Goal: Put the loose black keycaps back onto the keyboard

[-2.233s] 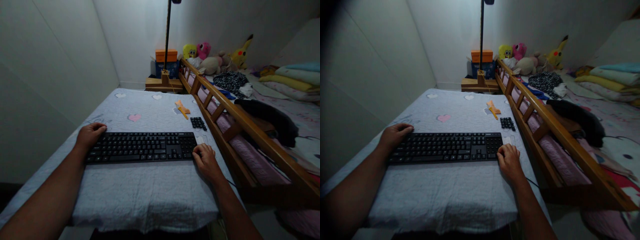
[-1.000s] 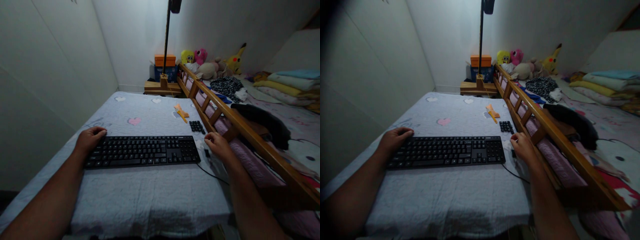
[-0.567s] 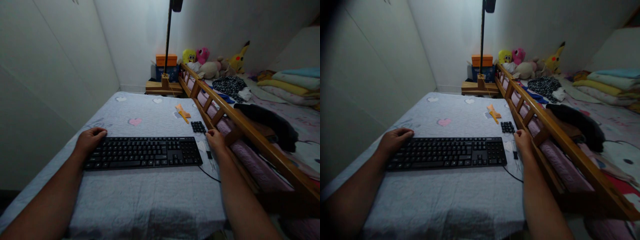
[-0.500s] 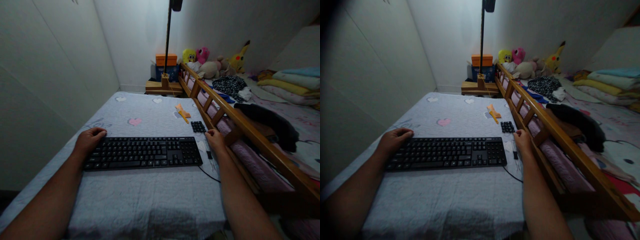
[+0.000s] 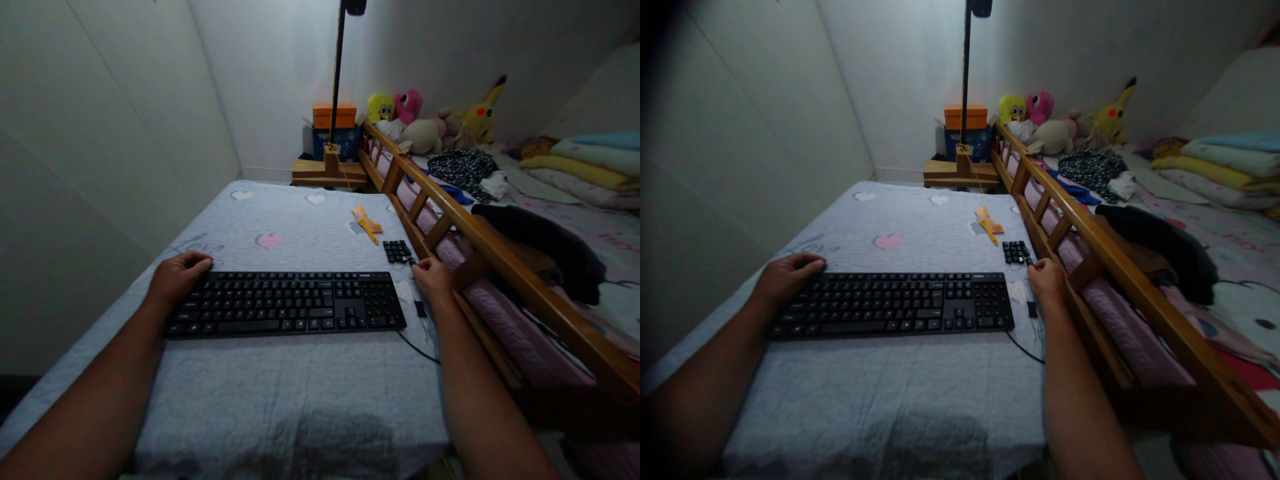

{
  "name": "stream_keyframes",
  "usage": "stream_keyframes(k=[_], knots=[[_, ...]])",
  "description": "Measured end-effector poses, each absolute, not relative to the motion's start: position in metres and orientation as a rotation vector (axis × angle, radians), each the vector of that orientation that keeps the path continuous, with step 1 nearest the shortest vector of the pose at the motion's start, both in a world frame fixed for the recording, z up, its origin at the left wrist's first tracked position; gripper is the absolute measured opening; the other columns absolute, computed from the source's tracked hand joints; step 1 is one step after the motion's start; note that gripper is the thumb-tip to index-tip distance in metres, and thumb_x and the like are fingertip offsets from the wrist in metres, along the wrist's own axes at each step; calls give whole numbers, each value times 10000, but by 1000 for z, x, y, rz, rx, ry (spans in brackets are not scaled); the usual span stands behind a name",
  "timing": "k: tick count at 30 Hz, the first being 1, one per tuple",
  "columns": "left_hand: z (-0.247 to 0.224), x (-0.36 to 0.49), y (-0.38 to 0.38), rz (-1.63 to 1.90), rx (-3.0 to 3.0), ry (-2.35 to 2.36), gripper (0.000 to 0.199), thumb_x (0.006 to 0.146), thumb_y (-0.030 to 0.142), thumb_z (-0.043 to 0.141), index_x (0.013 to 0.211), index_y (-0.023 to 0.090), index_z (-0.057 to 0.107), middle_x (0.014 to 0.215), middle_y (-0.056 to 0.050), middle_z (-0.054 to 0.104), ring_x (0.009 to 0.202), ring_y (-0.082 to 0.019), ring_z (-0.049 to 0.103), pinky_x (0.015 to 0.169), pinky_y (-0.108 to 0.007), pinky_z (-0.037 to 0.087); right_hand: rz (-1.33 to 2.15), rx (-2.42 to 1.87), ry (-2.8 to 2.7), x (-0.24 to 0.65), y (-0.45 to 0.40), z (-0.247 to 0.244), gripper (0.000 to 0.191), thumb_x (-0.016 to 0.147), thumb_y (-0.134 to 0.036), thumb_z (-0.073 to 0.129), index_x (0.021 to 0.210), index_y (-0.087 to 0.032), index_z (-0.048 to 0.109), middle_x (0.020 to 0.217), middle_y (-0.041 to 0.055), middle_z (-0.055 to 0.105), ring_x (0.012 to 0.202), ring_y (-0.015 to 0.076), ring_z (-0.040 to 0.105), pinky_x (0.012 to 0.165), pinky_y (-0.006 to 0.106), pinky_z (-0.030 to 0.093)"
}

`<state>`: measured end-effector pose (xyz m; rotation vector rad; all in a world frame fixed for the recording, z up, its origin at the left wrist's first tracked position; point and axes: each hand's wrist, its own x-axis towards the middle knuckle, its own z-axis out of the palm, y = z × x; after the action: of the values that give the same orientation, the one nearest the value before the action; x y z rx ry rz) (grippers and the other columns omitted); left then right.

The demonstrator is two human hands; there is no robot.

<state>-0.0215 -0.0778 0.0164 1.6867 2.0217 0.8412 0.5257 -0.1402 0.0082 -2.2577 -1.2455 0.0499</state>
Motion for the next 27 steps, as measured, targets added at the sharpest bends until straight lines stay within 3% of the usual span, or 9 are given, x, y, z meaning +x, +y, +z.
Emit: stream_keyframes(k=[12, 17, 23, 27], knots=[[18, -18, -78, 875, 1678, 2012, 416, 634, 529, 578, 840, 191, 706, 854, -39, 730, 839, -233, 648, 776, -298, 484, 89, -2170, -1240, 518, -161, 30, 196, 689, -325, 577, 764, -179, 684, 730, 64, 699, 710, 219, 628, 677, 308, 437], [18, -19, -77, 872, 1663, 2015, 426, 620, 532, 576, 837, 188, 700, 848, -40, 724, 827, -231, 640, 774, -297, 476, 217, -2021, -1506, 506, -169, 35, 244, 707, -378, 584, 791, -173, 686, 735, 50, 685, 666, 188, 602, 647, 291, 435], [15, -21, -76, 875, 1673, 1999, 434, 620, 539, 571, 840, 188, 698, 851, -41, 720, 821, -231, 637, 781, -302, 470, 215, -2034, -1829, 499, -167, 29, 180, 755, -317, 591, 787, -166, 684, 850, 83, 701, 788, 206, 634, 723, 300, 445], [16, -20, -77, 869, 1678, 2005, 434, 622, 541, 566, 838, 188, 698, 858, -41, 719, 818, -229, 634, 788, -304, 471, 170, -2028, -1887, 499, -165, 24, 227, 793, -320, 611, 906, -151, 715, 935, 106, 717, 886, 229, 645, 815, 326, 455]])
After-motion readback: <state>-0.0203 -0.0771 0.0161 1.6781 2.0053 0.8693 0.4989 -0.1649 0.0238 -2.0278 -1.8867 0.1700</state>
